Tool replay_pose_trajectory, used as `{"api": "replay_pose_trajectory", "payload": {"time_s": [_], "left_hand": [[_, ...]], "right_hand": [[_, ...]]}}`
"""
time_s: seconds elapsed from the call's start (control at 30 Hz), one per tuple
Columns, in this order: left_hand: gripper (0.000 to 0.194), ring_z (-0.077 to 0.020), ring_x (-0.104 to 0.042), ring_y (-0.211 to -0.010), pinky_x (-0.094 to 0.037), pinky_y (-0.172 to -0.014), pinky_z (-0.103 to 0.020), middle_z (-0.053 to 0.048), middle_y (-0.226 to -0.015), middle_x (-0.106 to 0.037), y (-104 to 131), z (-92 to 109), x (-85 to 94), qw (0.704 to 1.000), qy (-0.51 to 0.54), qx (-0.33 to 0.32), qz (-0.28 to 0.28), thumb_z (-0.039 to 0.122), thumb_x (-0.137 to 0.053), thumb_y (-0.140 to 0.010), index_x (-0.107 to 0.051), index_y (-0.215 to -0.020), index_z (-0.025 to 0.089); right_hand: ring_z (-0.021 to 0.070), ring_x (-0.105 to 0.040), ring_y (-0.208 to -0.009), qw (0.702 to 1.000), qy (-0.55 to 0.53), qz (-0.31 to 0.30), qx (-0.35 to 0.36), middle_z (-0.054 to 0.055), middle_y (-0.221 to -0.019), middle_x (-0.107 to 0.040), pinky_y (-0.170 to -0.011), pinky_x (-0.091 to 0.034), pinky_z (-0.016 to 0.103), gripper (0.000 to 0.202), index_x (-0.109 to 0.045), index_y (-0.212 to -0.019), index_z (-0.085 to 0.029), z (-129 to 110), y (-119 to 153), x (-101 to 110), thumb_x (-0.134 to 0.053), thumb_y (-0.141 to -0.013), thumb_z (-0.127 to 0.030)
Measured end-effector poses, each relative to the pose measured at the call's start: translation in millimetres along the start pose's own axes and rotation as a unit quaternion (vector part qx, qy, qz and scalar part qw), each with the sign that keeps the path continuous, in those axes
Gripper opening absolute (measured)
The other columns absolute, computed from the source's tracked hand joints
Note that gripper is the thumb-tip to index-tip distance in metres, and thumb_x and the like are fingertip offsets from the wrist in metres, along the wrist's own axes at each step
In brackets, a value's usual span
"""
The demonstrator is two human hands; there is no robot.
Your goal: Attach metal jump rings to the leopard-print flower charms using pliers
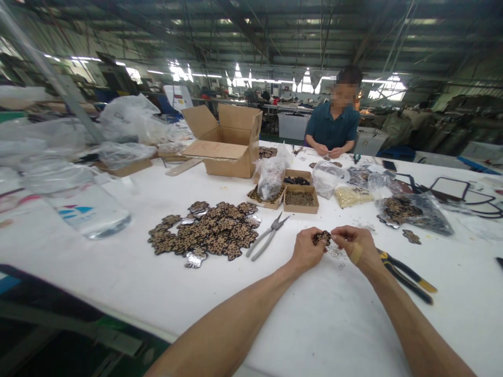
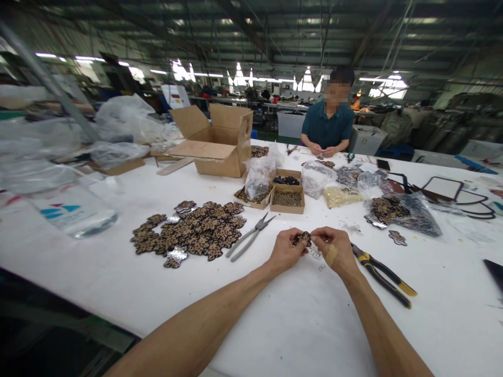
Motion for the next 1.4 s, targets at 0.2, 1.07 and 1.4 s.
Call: {"api": "replay_pose_trajectory", "payload": {"time_s": [0.2,1.07,1.4], "left_hand": [[0.016,-0.0138,-0.068,-0.068,-0.052,-0.064,-0.022,-0.003,-0.078,-0.072,5.2,13.8,5.0,0.997,-0.060,-0.037,0.023,0.025,-0.061,-0.085,-0.070,-0.094,0.017],[0.020,-0.0171,-0.061,-0.078,-0.046,-0.071,-0.028,-0.007,-0.089,-0.067,16.0,45.2,5.5,0.933,-0.287,-0.213,0.029,0.017,-0.051,-0.090,-0.069,-0.099,0.018],[0.017,-0.0172,-0.062,-0.080,-0.047,-0.073,-0.028,-0.007,-0.093,-0.067,18.3,51.9,7.9,0.940,-0.260,-0.220,0.034,0.019,-0.053,-0.090,-0.067,-0.099,0.018]], "right_hand": [[0.0180,-0.062,-0.054,0.998,-0.058,0.001,-0.029,0.007,-0.067,-0.072,-0.051,-0.051,0.029,0.039,-0.077,-0.085,-0.013,6.4,-0.2,-2.0,-0.083,-0.064,-0.046],[0.0188,-0.061,-0.049,0.996,-0.041,0.076,-0.017,0.008,-0.063,-0.071,-0.045,-0.050,0.029,0.039,-0.076,-0.085,-0.013,-0.2,6.0,-0.2,-0.081,-0.066,-0.046],[0.0190,-0.061,-0.051,0.993,-0.037,0.109,0.001,0.008,-0.066,-0.071,-0.047,-0.050,0.030,0.040,-0.076,-0.089,-0.014,-8.0,11.0,-2.5,-0.079,-0.069,-0.049]]}}
Point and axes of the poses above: each hand's wrist, its own y-axis away from the middle knuckle, its own x-axis out of the back of the hand, z = x × y, the point moved 6 cm from there along -y, towards the middle knuckle
